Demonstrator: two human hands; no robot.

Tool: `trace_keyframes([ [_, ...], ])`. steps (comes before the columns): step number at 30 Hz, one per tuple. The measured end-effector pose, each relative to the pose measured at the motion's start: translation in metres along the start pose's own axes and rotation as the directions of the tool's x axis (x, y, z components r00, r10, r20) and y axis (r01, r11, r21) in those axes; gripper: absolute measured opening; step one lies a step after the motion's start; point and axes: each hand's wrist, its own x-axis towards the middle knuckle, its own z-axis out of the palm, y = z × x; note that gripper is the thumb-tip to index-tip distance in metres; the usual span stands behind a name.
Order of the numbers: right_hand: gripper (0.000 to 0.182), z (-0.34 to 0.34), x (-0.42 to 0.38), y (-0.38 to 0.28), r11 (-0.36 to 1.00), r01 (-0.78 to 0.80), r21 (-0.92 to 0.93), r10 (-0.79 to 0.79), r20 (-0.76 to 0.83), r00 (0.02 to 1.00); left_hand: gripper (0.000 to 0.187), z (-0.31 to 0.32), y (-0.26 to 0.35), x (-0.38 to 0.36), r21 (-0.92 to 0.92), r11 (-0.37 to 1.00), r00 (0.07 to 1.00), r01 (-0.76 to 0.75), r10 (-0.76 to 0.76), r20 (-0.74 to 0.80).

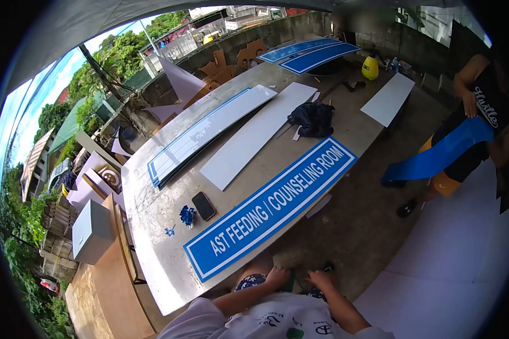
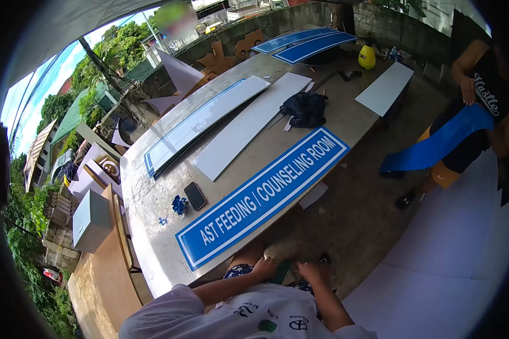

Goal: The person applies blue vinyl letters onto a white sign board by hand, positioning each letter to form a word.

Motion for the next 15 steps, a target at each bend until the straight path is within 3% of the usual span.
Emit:
trace_keyframes([
  [2,0.040,0.000,-0.001,-0.004,0.996,0.062,-0.064,-0.060,0.033,0.998,0.021,0.004,0.021,-0.004,-0.064,0.994,0.994,-0.083,0.087,0.062],
  [6,0.037,-0.014,-0.007,-0.015,0.982,0.039,-0.187,-0.031,0.044,0.999,0.022,0.002,0.038,-0.017,-0.164,0.978,0.991,-0.126,0.117,-0.062],
  [8,0.037,-0.012,-0.014,-0.015,0.972,0.008,-0.235,0.005,0.054,0.999,0.023,0.003,0.042,-0.018,-0.137,0.970,0.972,-0.199,0.214,0.102],
  [11,0.037,-0.007,-0.011,-0.015,0.951,0.026,-0.308,-0.035,-0.025,0.999,0.024,-0.001,0.046,-0.021,-0.153,0.969,0.980,-0.196,0.190,-0.051],
  [13,0.035,-0.002,-0.013,-0.013,0.957,-0.033,-0.288,-0.003,-0.125,0.992,0.027,-0.018,0.040,-0.025,-0.215,0.954,0.977,-0.211,0.213,-0.015],
  [15,0.032,-0.010,-0.020,-0.015,0.965,-0.058,-0.257,0.036,-0.090,0.995,0.029,-0.052,0.036,-0.037,-0.425,0.883,0.979,-0.197,0.201,-0.036],
])
